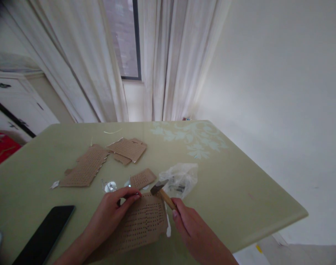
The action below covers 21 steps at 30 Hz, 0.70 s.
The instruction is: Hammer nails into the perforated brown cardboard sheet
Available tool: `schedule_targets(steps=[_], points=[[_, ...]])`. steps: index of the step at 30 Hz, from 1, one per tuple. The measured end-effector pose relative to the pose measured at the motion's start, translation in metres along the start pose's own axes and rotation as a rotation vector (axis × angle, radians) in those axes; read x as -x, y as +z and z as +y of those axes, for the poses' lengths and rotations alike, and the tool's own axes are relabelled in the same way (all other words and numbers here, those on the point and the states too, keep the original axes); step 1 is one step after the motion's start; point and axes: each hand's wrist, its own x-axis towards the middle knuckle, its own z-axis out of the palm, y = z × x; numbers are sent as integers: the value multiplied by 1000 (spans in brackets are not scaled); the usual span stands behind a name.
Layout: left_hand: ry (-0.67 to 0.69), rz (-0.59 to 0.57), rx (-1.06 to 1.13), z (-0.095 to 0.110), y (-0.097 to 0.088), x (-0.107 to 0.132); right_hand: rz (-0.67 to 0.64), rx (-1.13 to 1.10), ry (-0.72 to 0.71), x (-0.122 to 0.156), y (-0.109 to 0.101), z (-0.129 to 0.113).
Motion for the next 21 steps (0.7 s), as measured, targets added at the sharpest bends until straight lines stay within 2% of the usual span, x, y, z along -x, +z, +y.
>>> schedule_targets(steps=[6, 16, 21], points=[[16, 11, -52, -3, 2, 0, 0, -1, -70, -4, -2, -1], [47, 12, -94, -11, 7, 0, -60, 46, -89, -8, -11, -12], [64, 1, -117, -9, 5, -1, -35, 25, -126, -13, -10, -11]])
